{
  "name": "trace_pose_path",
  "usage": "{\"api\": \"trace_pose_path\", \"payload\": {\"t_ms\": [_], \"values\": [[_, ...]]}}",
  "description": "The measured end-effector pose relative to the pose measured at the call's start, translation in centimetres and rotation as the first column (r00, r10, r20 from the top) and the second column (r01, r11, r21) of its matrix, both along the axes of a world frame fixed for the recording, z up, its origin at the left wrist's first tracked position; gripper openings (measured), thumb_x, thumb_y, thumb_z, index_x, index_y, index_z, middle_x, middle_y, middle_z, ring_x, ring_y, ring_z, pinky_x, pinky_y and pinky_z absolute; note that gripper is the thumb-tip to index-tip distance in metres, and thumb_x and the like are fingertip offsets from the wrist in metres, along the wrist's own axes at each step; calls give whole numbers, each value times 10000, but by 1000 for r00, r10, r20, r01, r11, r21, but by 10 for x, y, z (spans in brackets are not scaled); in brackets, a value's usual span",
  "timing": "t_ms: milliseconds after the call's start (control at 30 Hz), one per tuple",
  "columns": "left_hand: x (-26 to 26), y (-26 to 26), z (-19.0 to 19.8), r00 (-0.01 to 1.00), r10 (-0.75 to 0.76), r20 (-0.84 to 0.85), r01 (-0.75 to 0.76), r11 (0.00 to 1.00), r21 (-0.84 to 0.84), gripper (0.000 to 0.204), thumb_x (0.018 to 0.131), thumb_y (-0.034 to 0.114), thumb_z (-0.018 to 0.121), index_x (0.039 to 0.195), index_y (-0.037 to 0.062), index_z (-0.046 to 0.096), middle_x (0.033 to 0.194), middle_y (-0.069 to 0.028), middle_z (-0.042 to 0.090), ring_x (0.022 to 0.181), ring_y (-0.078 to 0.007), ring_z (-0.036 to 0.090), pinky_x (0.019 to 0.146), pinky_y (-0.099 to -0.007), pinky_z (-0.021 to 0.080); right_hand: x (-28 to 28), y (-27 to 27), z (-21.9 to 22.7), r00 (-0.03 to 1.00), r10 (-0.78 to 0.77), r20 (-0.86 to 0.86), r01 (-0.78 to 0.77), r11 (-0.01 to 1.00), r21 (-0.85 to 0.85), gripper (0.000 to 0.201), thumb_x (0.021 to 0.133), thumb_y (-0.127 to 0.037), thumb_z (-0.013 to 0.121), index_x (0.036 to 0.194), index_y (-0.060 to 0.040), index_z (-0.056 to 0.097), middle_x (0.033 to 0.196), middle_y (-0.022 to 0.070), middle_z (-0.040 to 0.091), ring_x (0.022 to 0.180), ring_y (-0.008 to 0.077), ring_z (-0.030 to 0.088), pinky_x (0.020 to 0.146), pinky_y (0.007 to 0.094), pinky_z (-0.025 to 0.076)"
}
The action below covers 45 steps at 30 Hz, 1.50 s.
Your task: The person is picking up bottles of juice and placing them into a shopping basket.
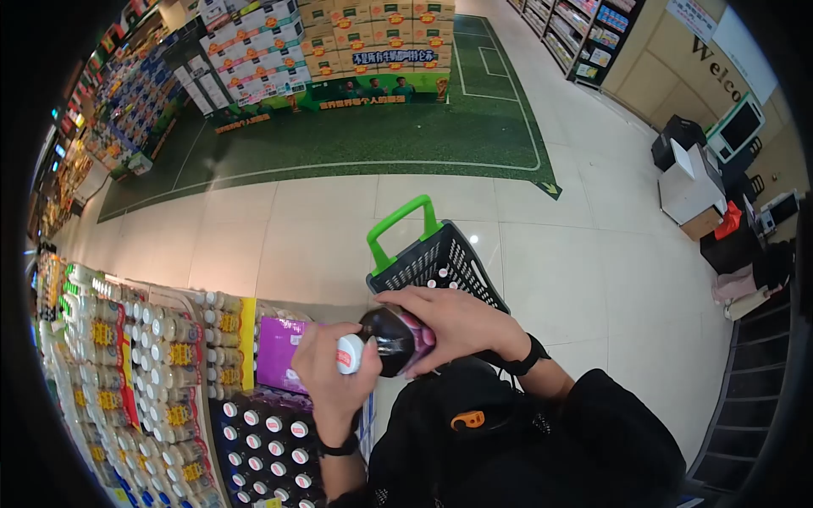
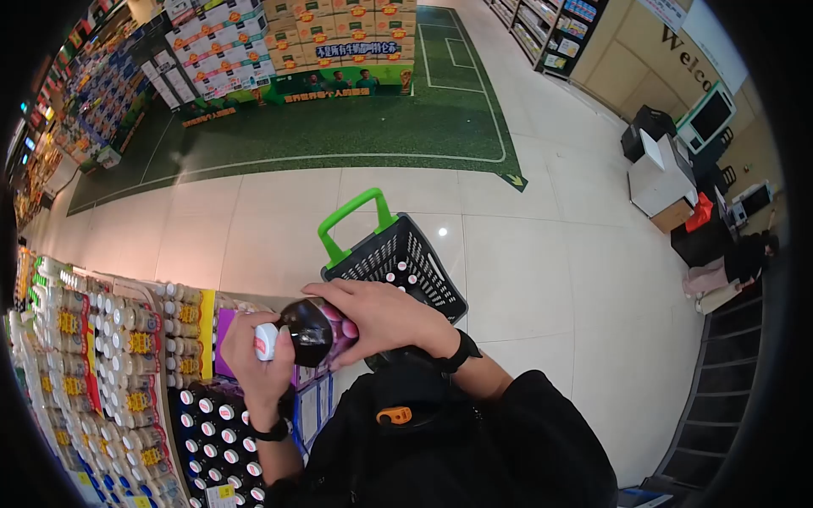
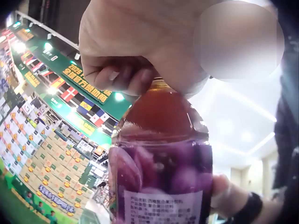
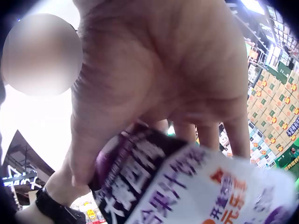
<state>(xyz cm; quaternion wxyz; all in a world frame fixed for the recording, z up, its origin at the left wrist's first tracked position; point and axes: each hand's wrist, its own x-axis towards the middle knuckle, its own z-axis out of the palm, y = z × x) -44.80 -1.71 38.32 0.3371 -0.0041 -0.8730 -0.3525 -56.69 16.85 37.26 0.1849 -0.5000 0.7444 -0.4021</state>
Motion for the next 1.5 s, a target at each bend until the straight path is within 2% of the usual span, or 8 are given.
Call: {"api": "trace_pose_path", "payload": {"t_ms": [167,400,633,767,900,933,1033,1500], "values": [[0,16,0,985,-128,116,108,981,162,429,741,185,749,1094,-12,608,856,-145,607,736,-296,588,653,-367,461,11,16,3,1000,-28,6,27,999,39,1011,592,-422,915,1373,-17,415,1152,185,633,965,374,664,822,407,548],[21,15,-73,716,-647,262,382,677,629,1236,617,547,896,1476,-73,260,1331,-264,556,1242,-350,578,1030,-421,450,22,27,-20,650,-18,759,479,786,-392,851,718,-298,878,1378,22,447,1264,115,614,1165,203,582,1036,366,438],[48,32,-95,969,-246,-21,226,852,472,1359,456,550,948,1473,-51,276,1306,-250,586,1205,-309,608,1009,-406,483,31,-20,-2,475,20,880,647,670,-364,722,973,-589,470,1384,4,449,1247,151,629,1085,223,652,942,364,531],[55,23,-92,959,-261,-110,271,737,620,1352,476,599,905,1471,-36,246,1333,-229,554,1222,-289,582,1021,-395,468,30,-38,-5,463,167,870,574,692,-438,723,996,-616,351,1385,-13,444,1266,174,617,1096,262,655,934,389,540],[75,39,-71,966,-200,-160,228,385,894,1335,567,586,905,1500,-8,157,1452,-177,390,1320,-272,456,1102,-400,369,12,-51,-11,254,739,624,178,599,-781,778,946,-598,509,1442,-15,368,1266,160,603,1093,248,644,951,374,526],[78,43,-61,976,-161,-149,196,336,921,1304,592,585,905,1499,1,173,1442,-163,392,1315,-271,460,1094,-392,375,17,-66,-12,474,440,763,348,702,-621,876,889,-592,607,1486,-22,314,1316,144,565,1156,225,600,991,363,492],[79,56,-50,995,-38,-91,99,374,922,1285,598,646,874,1487,8,202,1444,-148,380,1325,-260,446,1083,-380,387,17,-70,-4,515,440,736,308,706,-638,1020,856,-670,600,1515,15,231,1461,274,439,1218,432,575,992,513,517],[37,162,-43,996,-49,73,-47,405,913,1238,615,626,870,1489,39,221,1407,-113,445,1276,-229,500,1061,-384,422,-37,19,-12,454,551,700,343,617,-708,930,852,-457,699,1516,-20,217,1399,136,461,1280,210,482,1074,359,386]]}}
